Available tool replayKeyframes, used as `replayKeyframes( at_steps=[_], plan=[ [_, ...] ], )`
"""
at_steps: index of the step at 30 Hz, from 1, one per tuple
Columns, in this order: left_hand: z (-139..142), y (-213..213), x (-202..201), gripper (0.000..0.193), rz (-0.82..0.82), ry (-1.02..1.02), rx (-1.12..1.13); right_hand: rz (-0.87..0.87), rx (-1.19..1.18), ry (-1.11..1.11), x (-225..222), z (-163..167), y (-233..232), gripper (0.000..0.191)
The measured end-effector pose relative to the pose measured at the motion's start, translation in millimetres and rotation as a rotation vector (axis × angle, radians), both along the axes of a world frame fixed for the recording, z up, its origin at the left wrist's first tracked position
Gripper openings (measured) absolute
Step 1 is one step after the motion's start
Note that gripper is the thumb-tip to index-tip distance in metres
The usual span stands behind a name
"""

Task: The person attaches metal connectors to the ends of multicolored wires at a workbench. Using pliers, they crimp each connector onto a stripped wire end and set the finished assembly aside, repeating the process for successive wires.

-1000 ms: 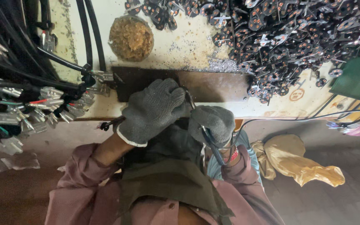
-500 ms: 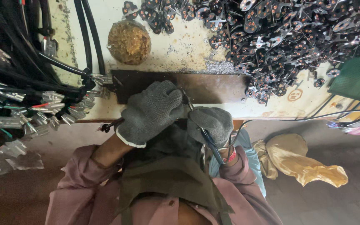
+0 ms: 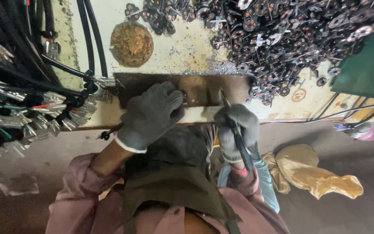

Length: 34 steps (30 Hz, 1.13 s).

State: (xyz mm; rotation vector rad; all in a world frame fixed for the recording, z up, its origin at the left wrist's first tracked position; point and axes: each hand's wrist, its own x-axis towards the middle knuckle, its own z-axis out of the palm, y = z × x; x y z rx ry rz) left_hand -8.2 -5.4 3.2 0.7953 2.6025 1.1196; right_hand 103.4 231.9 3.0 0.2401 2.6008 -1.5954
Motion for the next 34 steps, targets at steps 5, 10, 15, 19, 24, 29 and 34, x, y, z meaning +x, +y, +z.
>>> replayKeyframes(
  at_steps=[5, 10, 15, 19, 24, 29, 34],
  plan=[
    [10, -21, -1, 0.011, 0.157, -0.018, 0.000, 0.070, 0.324, 0.242, 3, -11, -2, 0.030],
    [4, -18, 3, 0.012, 0.197, -0.006, 0.009, -0.162, 0.095, 0.417, -63, -22, -31, 0.020],
    [21, -16, -9, 0.012, 0.196, -0.002, 0.096, 0.054, 0.582, 0.317, -129, 41, -26, 0.031],
    [31, -9, -10, 0.015, 0.235, -0.054, 0.070, 0.072, 0.515, 0.239, -98, 79, -32, 0.035],
    [29, -5, -6, 0.011, 0.204, -0.079, 0.110, 0.317, 0.421, 0.314, -81, 75, 0, 0.048],
    [33, -3, -5, 0.010, 0.233, -0.181, 0.105, 0.462, 0.688, -0.013, -63, 58, -26, 0.034],
    [28, 0, -8, 0.009, 0.250, -0.229, 0.019, 0.400, 0.730, 0.269, -68, 56, -40, 0.030]
  ],
)
